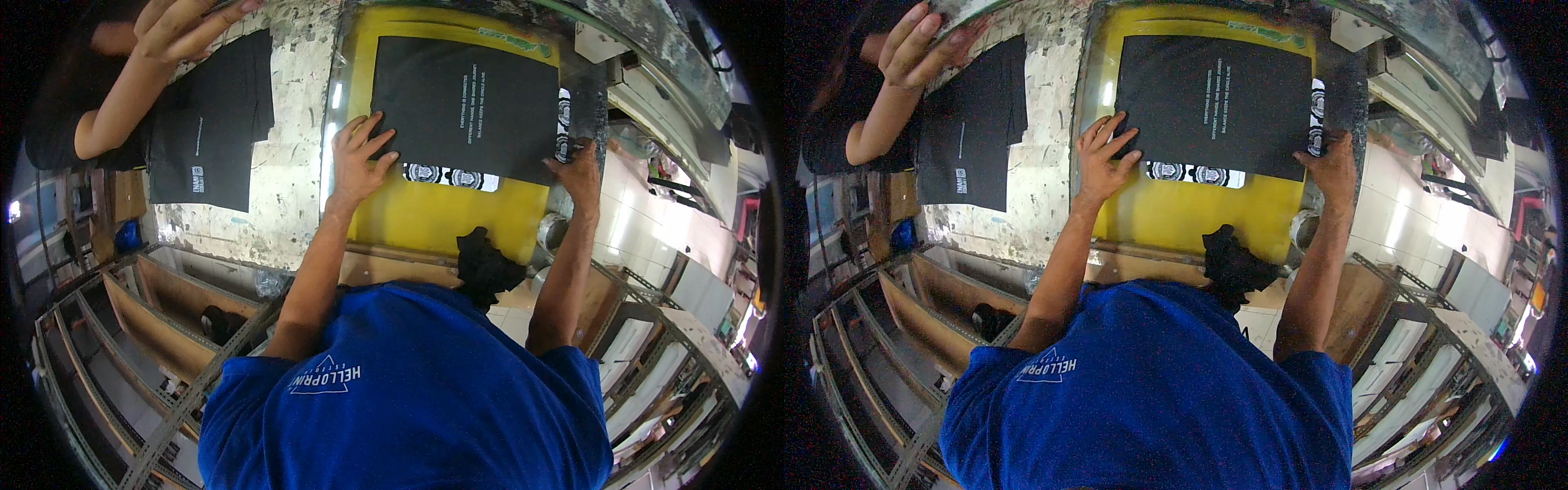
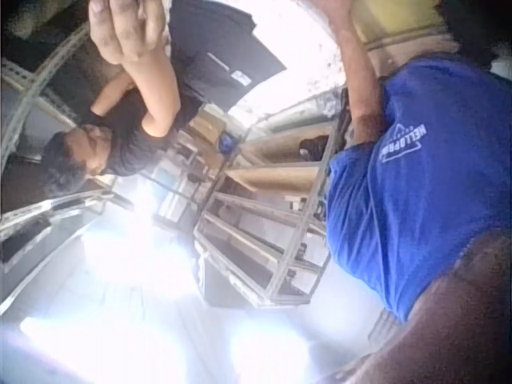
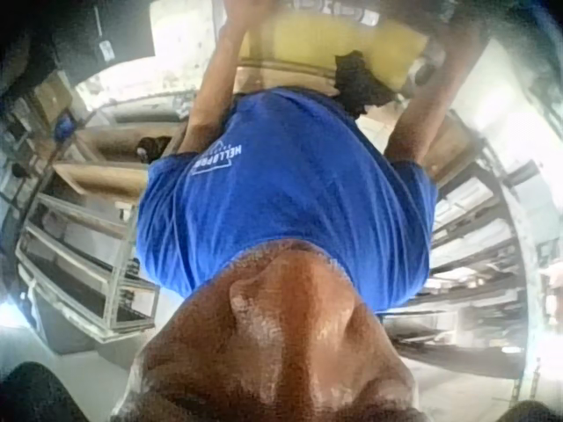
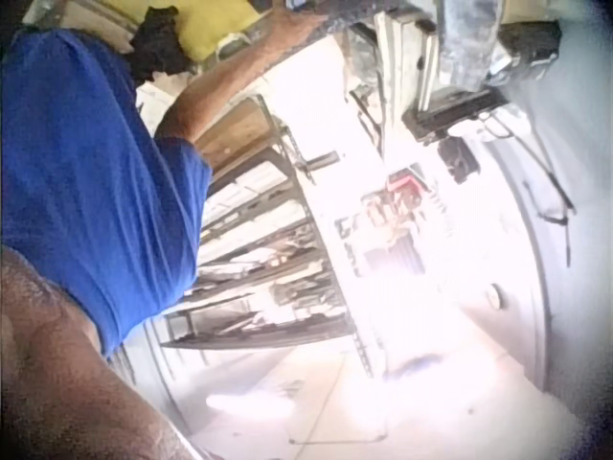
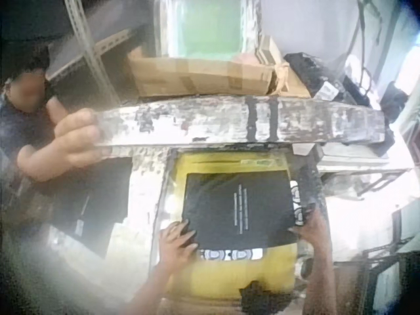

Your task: The person performs screen printing on black garments by aligning the fabric on a yellow plate, lowering a printing frame, and using a squeegee to apply ink through the screen.

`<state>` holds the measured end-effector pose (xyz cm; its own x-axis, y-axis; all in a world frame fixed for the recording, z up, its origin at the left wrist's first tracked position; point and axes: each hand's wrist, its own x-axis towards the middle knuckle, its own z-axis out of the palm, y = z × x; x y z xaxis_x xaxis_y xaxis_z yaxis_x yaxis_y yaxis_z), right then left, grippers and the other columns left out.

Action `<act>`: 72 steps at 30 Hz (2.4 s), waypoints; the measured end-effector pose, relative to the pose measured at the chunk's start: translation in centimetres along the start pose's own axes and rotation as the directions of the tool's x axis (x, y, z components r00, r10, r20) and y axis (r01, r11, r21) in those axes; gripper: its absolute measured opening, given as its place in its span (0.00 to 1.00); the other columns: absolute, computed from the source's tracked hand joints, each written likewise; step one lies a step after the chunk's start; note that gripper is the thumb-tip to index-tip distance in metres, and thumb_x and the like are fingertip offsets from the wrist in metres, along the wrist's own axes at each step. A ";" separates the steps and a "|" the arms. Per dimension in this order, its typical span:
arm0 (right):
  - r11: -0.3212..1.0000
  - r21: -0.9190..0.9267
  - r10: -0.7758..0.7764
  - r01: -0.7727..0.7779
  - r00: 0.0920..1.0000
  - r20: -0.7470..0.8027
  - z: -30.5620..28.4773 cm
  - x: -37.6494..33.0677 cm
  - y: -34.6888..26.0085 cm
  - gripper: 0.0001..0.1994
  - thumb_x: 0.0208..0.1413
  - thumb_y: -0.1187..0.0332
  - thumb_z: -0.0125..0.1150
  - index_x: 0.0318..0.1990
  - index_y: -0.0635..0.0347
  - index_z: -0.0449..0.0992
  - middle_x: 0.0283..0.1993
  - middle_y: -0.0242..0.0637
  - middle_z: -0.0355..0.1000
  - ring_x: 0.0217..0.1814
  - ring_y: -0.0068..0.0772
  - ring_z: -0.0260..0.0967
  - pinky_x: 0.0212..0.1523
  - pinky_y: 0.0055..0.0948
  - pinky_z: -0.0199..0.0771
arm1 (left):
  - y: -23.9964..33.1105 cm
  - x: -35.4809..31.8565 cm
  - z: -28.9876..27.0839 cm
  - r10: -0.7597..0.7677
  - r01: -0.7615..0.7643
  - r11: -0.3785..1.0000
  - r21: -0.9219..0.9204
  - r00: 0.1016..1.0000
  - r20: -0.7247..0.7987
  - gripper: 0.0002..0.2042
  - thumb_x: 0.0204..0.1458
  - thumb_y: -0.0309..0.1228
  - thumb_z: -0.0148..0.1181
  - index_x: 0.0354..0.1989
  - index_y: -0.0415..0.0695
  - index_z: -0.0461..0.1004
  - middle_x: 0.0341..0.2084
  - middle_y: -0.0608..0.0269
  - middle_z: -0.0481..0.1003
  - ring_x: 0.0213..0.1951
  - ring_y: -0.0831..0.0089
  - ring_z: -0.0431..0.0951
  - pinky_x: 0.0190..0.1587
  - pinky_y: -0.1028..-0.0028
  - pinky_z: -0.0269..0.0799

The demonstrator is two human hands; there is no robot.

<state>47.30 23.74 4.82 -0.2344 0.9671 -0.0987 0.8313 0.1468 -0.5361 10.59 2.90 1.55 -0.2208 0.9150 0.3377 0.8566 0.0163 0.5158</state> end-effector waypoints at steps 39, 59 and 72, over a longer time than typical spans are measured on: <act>0.997 0.025 0.078 -0.078 0.997 0.019 -0.3 -0.2 -0.3 0.43 0.32 0.65 0.84 0.56 0.64 0.61 0.53 0.56 0.72 0.56 0.59 0.72 0.52 0.48 0.74 | 0.0 -0.2 0.0 -0.033 0.030 0.998 0.056 0.997 0.063 0.17 0.51 0.40 0.68 0.49 0.52 0.83 0.62 0.65 0.73 0.64 0.59 0.66 0.64 0.57 0.54; 0.998 -0.013 0.064 -0.064 0.998 0.006 -0.5 0.0 -1.1 0.41 0.33 0.65 0.84 0.55 0.64 0.63 0.53 0.52 0.72 0.58 0.57 0.70 0.55 0.45 0.71 | 0.4 0.1 -0.2 -0.036 0.035 0.999 0.029 0.999 0.029 0.17 0.47 0.37 0.70 0.48 0.50 0.83 0.60 0.65 0.73 0.63 0.59 0.66 0.64 0.56 0.55; 0.999 -0.045 -0.018 0.017 1.000 -0.023 0.2 0.3 0.9 0.41 0.35 0.66 0.84 0.56 0.63 0.63 0.47 0.47 0.74 0.48 0.44 0.74 0.47 0.40 0.75 | 0.1 0.0 0.0 -0.034 0.032 0.998 0.058 0.999 0.039 0.18 0.49 0.40 0.69 0.49 0.52 0.83 0.61 0.67 0.73 0.64 0.60 0.66 0.64 0.57 0.56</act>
<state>47.90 24.11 4.13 -0.2378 0.9688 -0.0695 0.8489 0.1725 -0.4996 10.69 2.93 1.60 -0.2319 0.9288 0.2890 0.8746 0.0690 0.4799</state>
